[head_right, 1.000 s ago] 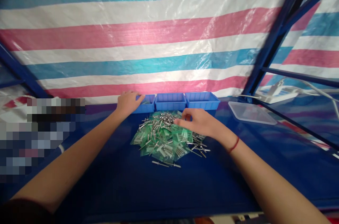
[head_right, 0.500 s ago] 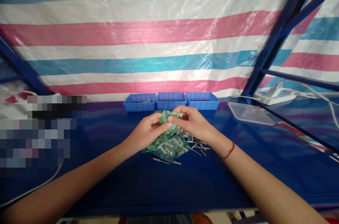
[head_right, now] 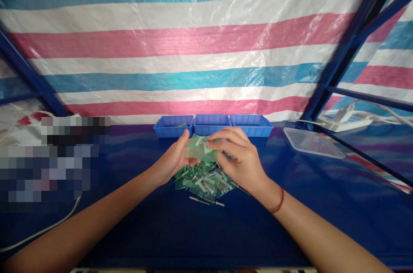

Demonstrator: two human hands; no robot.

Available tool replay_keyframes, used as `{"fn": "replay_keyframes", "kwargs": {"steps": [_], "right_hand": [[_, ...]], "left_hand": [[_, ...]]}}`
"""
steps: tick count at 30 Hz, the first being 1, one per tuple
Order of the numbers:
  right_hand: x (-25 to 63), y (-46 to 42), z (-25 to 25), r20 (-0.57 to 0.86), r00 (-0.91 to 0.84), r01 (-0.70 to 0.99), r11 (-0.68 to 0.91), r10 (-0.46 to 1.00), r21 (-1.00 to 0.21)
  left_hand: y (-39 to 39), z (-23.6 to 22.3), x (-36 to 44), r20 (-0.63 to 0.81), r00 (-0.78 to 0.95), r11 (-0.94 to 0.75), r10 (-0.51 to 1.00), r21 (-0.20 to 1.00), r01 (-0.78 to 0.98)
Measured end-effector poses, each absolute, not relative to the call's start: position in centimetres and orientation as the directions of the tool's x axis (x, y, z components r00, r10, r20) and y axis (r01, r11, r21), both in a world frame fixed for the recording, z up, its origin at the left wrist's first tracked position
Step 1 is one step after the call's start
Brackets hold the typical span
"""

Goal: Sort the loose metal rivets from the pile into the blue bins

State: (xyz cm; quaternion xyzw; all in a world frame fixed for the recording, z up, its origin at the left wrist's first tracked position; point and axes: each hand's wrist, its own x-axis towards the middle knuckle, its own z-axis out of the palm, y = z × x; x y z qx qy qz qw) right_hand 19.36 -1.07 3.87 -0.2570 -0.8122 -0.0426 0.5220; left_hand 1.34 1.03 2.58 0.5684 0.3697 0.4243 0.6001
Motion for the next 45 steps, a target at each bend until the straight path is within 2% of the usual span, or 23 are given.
{"fn": "replay_keyframes", "kwargs": {"steps": [2,4,6,9,10,12,16,19,23,25,27,29,31,34,36,40,43,45], "right_hand": [[19.5,-1.1,3.8,0.882,-0.329,0.507,0.851,0.337,-0.136],[19.4,-1.1,3.6,0.880,-0.302,0.526,0.834,0.366,-0.166],[19.1,-1.1,3.3,0.849,-0.220,0.515,0.797,0.480,-0.316],[18.4,-1.3,3.0,0.696,-0.109,0.421,0.667,0.710,-0.615],[18.2,-1.4,2.9,0.636,-0.116,0.396,0.622,0.763,-0.675],[18.0,-1.4,2.7,0.550,-0.167,0.402,0.566,0.818,-0.719],[17.9,-1.2,2.1,0.531,-0.197,0.476,0.554,0.824,-0.684],[18.0,-1.0,1.9,0.557,-0.179,0.475,0.567,0.811,-0.673],[18.0,-0.9,2.2,0.524,-0.186,0.450,0.546,0.831,-0.707],[18.1,-0.9,2.6,0.504,-0.176,0.432,0.527,0.845,-0.732],[18.2,-0.8,2.8,0.497,-0.150,0.419,0.510,0.855,-0.751],[18.4,-0.7,2.8,0.485,-0.139,0.412,0.495,0.864,-0.765],[18.4,-0.6,2.6,0.465,-0.151,0.408,0.484,0.872,-0.774],[18.2,-0.6,2.4,0.444,-0.191,0.407,0.482,0.875,-0.776],[18.0,-0.7,2.4,0.443,-0.206,0.418,0.488,0.872,-0.766],[18.1,-1.0,2.9,0.446,-0.277,0.519,0.524,0.851,-0.676],[18.4,-1.2,3.1,0.363,-0.471,0.597,0.593,0.804,-0.540],[18.5,-1.4,3.0,0.309,-0.571,0.630,0.648,0.760,-0.429]], "left_hand": [[0.8,2.5,1.5,0.080,0.413,-0.050,0.907,0.995,-0.084],[0.5,2.4,1.6,0.136,0.394,-0.100,0.909,0.989,-0.111],[0.3,2.3,1.6,0.171,0.344,-0.134,0.924,0.983,-0.129],[0.5,2.2,1.5,0.207,0.279,-0.190,0.938,0.978,-0.087],[0.5,2.2,1.4,0.223,0.269,-0.213,0.937,0.975,-0.065],[0.6,2.0,1.3,0.253,0.279,-0.260,0.926,0.965,-0.012],[0.3,1.6,1.4,0.291,0.312,-0.333,0.904,0.939,0.089],[0.0,1.4,1.8,0.324,0.280,-0.371,0.904,0.919,0.133],[1.0,1.8,1.4,0.435,0.239,-0.472,0.868,0.872,0.131],[2.4,2.4,0.5,0.502,0.166,-0.525,0.849,0.835,0.165],[4.2,3.1,-1.0,0.564,0.019,-0.551,0.826,0.799,0.240],[6.2,3.7,-3.0,0.618,-0.103,-0.548,0.780,0.753,0.365],[7.8,3.9,-5.0,0.655,-0.160,-0.478,0.738,0.676,0.561],[9.3,3.1,-7.3,0.644,-0.072,-0.312,0.762,0.462,0.830],[9.6,2.2,-8.1,0.611,-0.026,-0.268,0.791,0.384,0.884],[9.2,1.4,-8.2,0.598,0.005,-0.238,0.802,0.312,0.920],[8.4,1.6,-7.7,0.615,0.071,-0.267,0.786,0.233,0.935],[7.8,2.0,-7.1,0.626,0.151,-0.343,0.765,0.198,0.918]]}}
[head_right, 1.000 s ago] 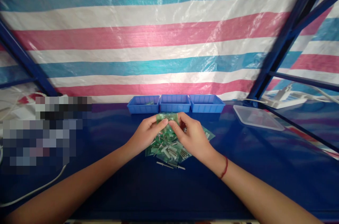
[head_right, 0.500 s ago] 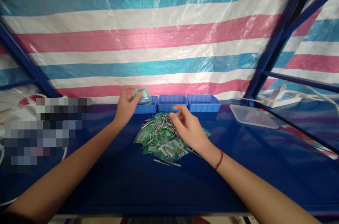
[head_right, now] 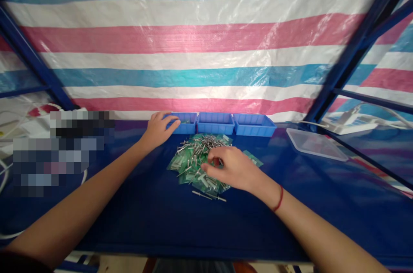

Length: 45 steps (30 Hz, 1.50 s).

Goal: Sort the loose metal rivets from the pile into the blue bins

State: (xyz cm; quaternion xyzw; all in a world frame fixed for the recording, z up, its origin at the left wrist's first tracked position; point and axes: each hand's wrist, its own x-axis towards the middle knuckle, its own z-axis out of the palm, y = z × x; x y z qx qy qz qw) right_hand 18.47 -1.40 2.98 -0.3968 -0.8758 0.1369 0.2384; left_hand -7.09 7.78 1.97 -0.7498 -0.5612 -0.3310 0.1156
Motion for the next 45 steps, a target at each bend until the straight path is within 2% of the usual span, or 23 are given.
{"fn": "replay_keyframes", "kwargs": {"steps": [2,4,7,10,13,16,25,27,29,33,36,39,42,45], "right_hand": [[18.4,-1.6,2.6,0.284,-0.626,0.653,0.687,0.726,-0.319],[18.3,-1.7,2.2,0.269,-0.658,0.654,0.711,0.704,-0.260],[18.1,-1.5,1.8,0.266,-0.640,0.653,0.693,0.721,-0.306],[18.2,-1.0,1.9,0.265,-0.551,0.679,0.610,0.791,-0.409],[18.6,-0.5,2.1,0.310,-0.499,0.661,0.587,0.809,-0.468],[18.9,-0.3,2.3,0.409,-0.462,0.632,0.616,0.787,-0.471],[18.8,-0.1,2.4,0.512,-0.438,0.582,0.667,0.739,-0.464],[18.9,0.1,2.4,0.479,-0.406,0.588,0.624,0.778,-0.515],[19.1,0.4,2.2,0.413,-0.382,0.543,0.562,0.827,-0.624],[19.0,0.7,1.9,0.309,-0.360,0.290,0.420,0.880,-0.860],[18.7,0.5,2.2,0.252,-0.327,0.188,0.324,0.911,-0.927],[18.4,0.0,3.1,0.209,-0.290,0.141,0.257,0.934,-0.956],[18.3,-0.4,3.7,0.134,-0.291,0.110,0.172,0.947,-0.979],[18.1,-0.9,3.6,-0.013,-0.413,0.006,-0.012,0.911,-1.000]], "left_hand": [[6.9,2.2,-6.4,0.635,0.251,-0.446,0.730,0.165,0.880],[5.9,2.4,-5.5,0.630,0.344,-0.543,0.696,0.148,0.827],[4.3,2.7,-3.9,0.608,0.461,-0.671,0.647,0.167,0.722],[2.7,2.9,-2.4,0.583,0.521,-0.758,0.624,0.289,0.585],[1.4,3.0,-1.2,0.510,0.551,-0.751,0.660,0.435,0.497],[0.6,2.7,-0.4,0.460,0.518,-0.692,0.721,0.515,0.506],[0.7,1.9,0.5,0.443,0.420,-0.610,0.792,0.567,0.553],[0.8,2.0,0.3,0.439,0.366,-0.571,0.820,0.606,0.553],[0.7,2.1,0.0,0.436,0.325,-0.544,0.839,0.658,0.522],[0.6,2.1,-0.1,0.434,0.332,-0.545,0.837,0.707,0.451],[0.6,2.1,0.1,0.426,0.369,-0.558,0.826,0.708,0.432],[0.6,2.3,0.3,0.459,0.324,-0.560,0.827,0.725,0.402],[0.5,2.5,0.1,0.584,0.256,-0.633,0.770,0.648,0.423],[0.4,2.5,-0.3,0.711,0.316,-0.759,0.628,0.471,0.449]]}}
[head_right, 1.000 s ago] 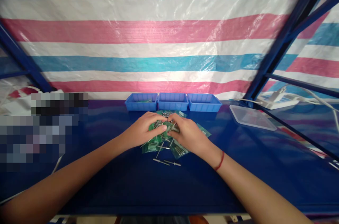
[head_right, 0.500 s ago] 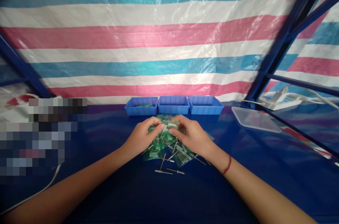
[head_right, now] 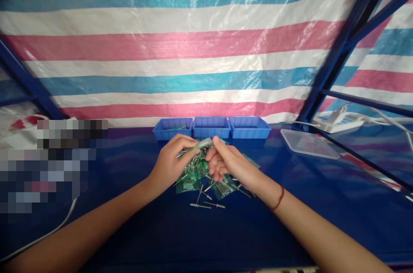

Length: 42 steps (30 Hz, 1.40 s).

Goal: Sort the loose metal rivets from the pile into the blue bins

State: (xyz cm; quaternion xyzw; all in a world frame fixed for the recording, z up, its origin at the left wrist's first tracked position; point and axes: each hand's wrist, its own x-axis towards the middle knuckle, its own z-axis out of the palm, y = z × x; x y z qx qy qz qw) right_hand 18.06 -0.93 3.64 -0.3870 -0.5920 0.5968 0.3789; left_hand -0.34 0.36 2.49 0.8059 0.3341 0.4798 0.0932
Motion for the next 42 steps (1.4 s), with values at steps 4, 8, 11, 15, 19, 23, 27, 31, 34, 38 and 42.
{"fn": "replay_keyframes", "kwargs": {"steps": [4,8,11,15,19,23,27,31,34,38,42], "right_hand": [[17.7,-1.5,3.4,0.007,-0.447,-0.161,-0.073,0.895,-0.984],[17.7,-1.2,3.3,0.103,-0.356,-0.121,0.064,0.929,-0.991],[17.9,-0.7,3.0,0.186,-0.367,0.017,0.207,0.911,-0.978],[17.9,-0.7,2.8,0.229,-0.416,0.192,0.331,0.880,-0.924],[18.5,-0.4,3.3,0.289,-0.287,0.363,0.383,0.913,-0.850],[19.7,0.1,4.1,0.350,-0.282,0.496,0.448,0.893,-0.744],[20.7,-0.2,4.7,0.240,-0.591,0.635,0.628,0.770,-0.451],[21.1,-1.0,4.7,0.048,-0.743,0.629,0.721,0.668,-0.290],[21.4,-1.3,4.5,0.027,-0.756,0.623,0.732,0.653,-0.275],[21.7,-1.1,4.5,-0.006,-0.777,0.597,0.734,0.629,-0.324],[21.4,-1.1,4.7,0.006,-0.768,0.600,0.722,0.641,-0.344]], "left_hand": [[0.6,2.4,-0.8,0.747,0.443,-0.852,0.495,0.319,0.415],[0.7,2.4,-0.8,0.688,0.388,-0.785,0.613,0.474,0.399],[0.3,2.3,-0.3,0.555,0.319,-0.639,0.769,0.685,0.350],[0.7,2.1,0.1,0.466,0.351,-0.577,0.812,0.731,0.365],[4.5,2.6,-1.5,0.512,0.137,-0.495,0.848,0.674,0.548],[10.0,4.0,-4.7,0.475,-0.084,-0.279,0.876,0.640,0.716],[11.9,4.9,-5.8,0.455,-0.112,-0.186,0.883,0.560,0.807],[8.9,4.4,-4.4,0.552,0.018,-0.282,0.833,0.398,0.873],[4.7,3.4,-2.8,0.547,0.349,-0.583,0.761,0.341,0.737],[-0.3,2.2,-1.2,0.474,0.584,-0.748,0.659,0.339,0.571],[-2.5,1.4,-0.2,0.459,0.684,-0.821,0.568,0.257,0.509]]}}
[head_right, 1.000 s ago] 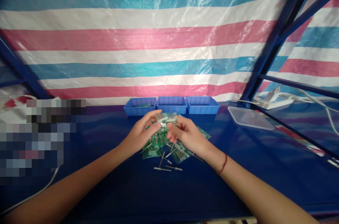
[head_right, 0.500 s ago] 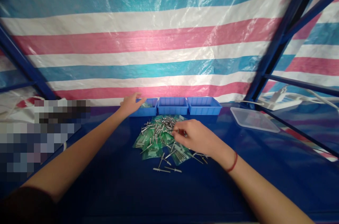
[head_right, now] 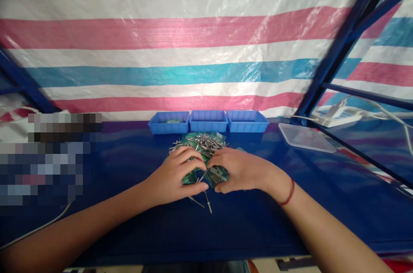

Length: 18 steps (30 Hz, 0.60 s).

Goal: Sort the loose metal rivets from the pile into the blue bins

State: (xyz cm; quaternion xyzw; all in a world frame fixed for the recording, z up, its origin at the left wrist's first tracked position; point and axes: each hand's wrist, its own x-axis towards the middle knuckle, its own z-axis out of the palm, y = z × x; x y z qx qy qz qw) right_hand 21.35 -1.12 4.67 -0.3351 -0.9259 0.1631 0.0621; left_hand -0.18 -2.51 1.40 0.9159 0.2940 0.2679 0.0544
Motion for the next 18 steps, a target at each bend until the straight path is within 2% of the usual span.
{"fn": "replay_keyframes", "kwargs": {"steps": [5,7,10,12,14,16,18], "right_hand": [[20.7,-1.1,5.1,0.099,-0.770,0.586,0.760,0.630,-0.283],[20.8,-0.9,5.2,0.161,-0.741,0.608,0.753,0.652,-0.254],[21.2,-0.3,5.1,0.256,-0.638,0.656,0.687,0.726,-0.313],[21.5,0.1,4.9,0.316,-0.544,0.671,0.629,0.777,-0.393],[21.5,0.2,4.7,0.353,-0.463,0.649,0.582,0.813,-0.490],[21.2,0.2,4.5,0.361,-0.408,0.582,0.543,0.839,-0.605],[20.7,0.0,4.5,0.351,-0.379,0.484,0.506,0.856,-0.714]], "left_hand": [[-3.1,0.7,0.2,0.445,0.793,-0.906,0.416,0.127,0.403],[-3.0,0.4,0.2,0.439,0.800,-0.907,0.409,0.098,0.410],[-2.9,0.1,0.3,0.456,0.776,-0.892,0.436,0.100,0.441],[-2.8,0.2,0.4,0.501,0.709,-0.857,0.497,0.152,0.493],[-2.6,0.3,0.6,0.570,0.565,-0.785,0.596,0.264,0.561],[-2.3,0.6,0.7,0.612,0.396,-0.700,0.685,0.403,0.589],[-2.0,0.8,0.8,0.593,0.310,-0.647,0.743,0.518,0.559]]}}
